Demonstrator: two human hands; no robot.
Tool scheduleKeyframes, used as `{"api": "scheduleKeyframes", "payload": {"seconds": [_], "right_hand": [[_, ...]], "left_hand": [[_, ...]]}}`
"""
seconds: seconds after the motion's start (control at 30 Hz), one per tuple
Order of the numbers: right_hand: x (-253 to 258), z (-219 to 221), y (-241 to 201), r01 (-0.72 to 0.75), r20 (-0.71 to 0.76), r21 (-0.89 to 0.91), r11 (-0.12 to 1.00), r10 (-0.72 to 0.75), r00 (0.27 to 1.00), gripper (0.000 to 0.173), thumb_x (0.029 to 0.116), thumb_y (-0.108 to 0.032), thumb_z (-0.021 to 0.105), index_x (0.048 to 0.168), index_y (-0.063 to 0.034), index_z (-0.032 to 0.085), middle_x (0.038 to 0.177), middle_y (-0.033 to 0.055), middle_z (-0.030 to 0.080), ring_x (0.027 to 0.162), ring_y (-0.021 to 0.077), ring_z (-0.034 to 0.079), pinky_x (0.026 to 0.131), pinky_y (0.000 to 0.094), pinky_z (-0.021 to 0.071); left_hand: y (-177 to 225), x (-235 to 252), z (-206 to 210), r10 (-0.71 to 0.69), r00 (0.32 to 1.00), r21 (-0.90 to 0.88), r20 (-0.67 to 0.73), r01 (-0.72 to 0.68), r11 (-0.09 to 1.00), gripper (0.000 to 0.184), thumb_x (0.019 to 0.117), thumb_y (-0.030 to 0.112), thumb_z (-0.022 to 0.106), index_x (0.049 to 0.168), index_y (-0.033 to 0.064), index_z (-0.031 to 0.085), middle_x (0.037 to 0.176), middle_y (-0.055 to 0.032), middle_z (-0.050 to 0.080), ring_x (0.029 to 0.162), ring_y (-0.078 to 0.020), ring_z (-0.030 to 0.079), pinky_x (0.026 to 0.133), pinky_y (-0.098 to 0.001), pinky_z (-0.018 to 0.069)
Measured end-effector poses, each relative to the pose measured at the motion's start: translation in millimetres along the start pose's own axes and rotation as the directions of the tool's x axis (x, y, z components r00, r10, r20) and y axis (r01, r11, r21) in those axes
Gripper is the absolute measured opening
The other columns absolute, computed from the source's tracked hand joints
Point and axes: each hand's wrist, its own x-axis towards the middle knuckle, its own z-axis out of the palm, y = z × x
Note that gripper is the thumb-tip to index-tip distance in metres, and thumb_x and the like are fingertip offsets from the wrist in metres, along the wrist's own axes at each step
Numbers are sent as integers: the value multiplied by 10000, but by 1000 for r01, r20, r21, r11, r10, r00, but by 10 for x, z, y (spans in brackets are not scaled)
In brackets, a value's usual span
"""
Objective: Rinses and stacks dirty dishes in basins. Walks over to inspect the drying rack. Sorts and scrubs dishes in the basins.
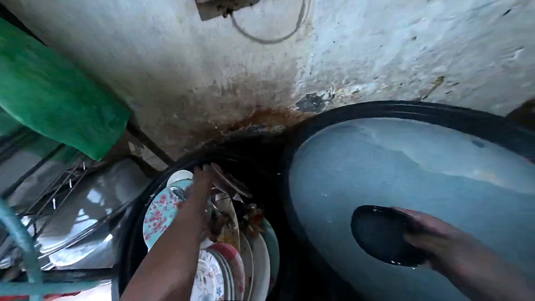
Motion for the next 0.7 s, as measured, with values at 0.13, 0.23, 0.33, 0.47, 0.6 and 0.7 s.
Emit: {"api": "scheduleKeyframes", "payload": {"seconds": [0.13, 0.23, 0.33, 0.47, 0.6, 0.7], "right_hand": [[97, 257, -202, 69, 15, 38, 997, -70, 997, 562, 887, 16, 571, 1432, -116, 544, 1200, 139, 667, 902, 228, 711, 633, 385, 612], [70, 636, -593, 54, 89, 68, 996, -60, 994, 507, 957, 51, 520, 1431, -127, 541, 1229, 155, 650, 948, 262, 710, 687, 410, 621], [27, 1144, -1019, 53, 192, 60, 997, -64, 979, 466, 1018, 58, 487, 1446, -121, 519, 1220, 167, 640, 919, 256, 703, 697, 387, 605], [13, 1858, -1417, 225, 339, -16, 974, -206, 918, 495, 1007, 0, 530, 1477, -153, 501, 1335, 170, 602, 1069, 310, 667, 813, 504, 587], [-41, 2480, -1807, 526, 328, -285, 801, -435, 839, 491, 1022, -37, 533, 1489, -190, 528, 1393, 179, 609, 1222, 365, 620, 976, 609, 497], [-3, 2692, -1850, 751, 362, -439, 494, -667, 651, 495, 1024, 6, 485, 1498, -130, 520, 1397, 197, 613, 1260, 391, 612, 1033, 602, 481]], "left_hand": [[99, -167, -615, 43, 995, 64, -85, -37, 997, 396, 1001, 105, 578, 1381, -3, 552, 1255, -292, 622, 1133, -433, 622, 940, -625, 502], [16, -413, -968, 14, 997, -54, -75, -18, 998, 359, 1032, 111, 553, 1388, 71, 567, 1216, -221, 655, 1062, -343, 652, 892, -552, 534], [-176, -609, -1029, 83, 996, -38, 7, -83, 996, 340, 1045, 168, 575, 1367, 58, 583, 1215, -197, 671, 1075, -315, 668, 925, -528, 544], [13, -887, -863, 182, 973, 305, 139, -217, 927, 409, 1073, 270, 551, 1375, -2, 598, 1358, -267, 609, 1288, -422, 572, 1099, -611, 418], [175, -992, -694, 194, 947, 426, 257, -291, 857, 400, 1073, 188, 525, 1405, -34, 532, 1311, -289, 617, 1236, -433, 602, 1056, -596, 458], [166, -1012, -716, 210, 937, 390, 278, -310, 867, 408, 1061, 185, 554, 1412, -22, 542, 1320, -276, 619, 1244, -420, 601, 1066, -592, 454]]}}
